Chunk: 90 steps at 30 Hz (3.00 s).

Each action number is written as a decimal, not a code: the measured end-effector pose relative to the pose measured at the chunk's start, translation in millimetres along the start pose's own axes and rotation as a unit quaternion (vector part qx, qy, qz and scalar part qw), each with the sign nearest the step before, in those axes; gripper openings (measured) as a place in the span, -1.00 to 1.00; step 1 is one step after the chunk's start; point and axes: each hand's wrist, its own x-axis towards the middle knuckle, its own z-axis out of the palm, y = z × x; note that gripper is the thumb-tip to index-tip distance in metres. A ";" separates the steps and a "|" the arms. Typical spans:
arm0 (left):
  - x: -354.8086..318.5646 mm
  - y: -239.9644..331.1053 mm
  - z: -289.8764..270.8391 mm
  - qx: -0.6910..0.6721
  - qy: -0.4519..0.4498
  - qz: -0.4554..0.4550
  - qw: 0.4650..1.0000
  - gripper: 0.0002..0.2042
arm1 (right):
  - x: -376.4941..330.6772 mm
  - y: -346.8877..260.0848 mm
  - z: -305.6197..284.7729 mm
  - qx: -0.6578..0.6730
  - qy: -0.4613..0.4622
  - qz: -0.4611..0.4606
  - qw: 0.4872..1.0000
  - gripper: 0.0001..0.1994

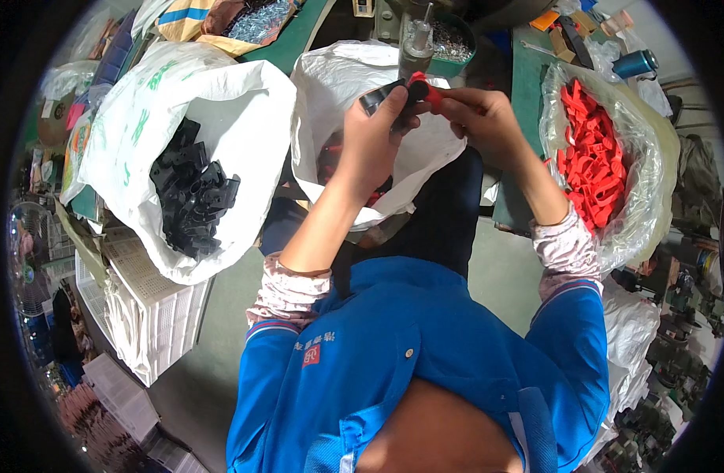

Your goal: The person repeatedly picks black plastic components from a white sack and red plastic pieces from a clear bag, then presses them together by hand. The assembled units are placed into a central white sack. The person continues this repetitive assembly cycle throughout the clip.

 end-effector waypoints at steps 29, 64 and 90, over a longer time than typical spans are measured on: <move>-57.6 64.6 -122.7 0.585 0.233 0.228 0.742 -0.76 | -19.4 -5.0 -32.0 -0.049 0.162 -0.058 0.984 -0.62; 0.6 15.2 -1.3 0.023 -0.028 0.005 0.999 -0.68 | -21.0 1.7 0.8 0.177 0.065 0.018 0.982 -0.74; 32.9 51.7 15.3 0.103 0.003 0.087 0.991 -0.67 | 45.2 -53.9 -9.8 -0.156 0.077 -0.162 0.971 -0.68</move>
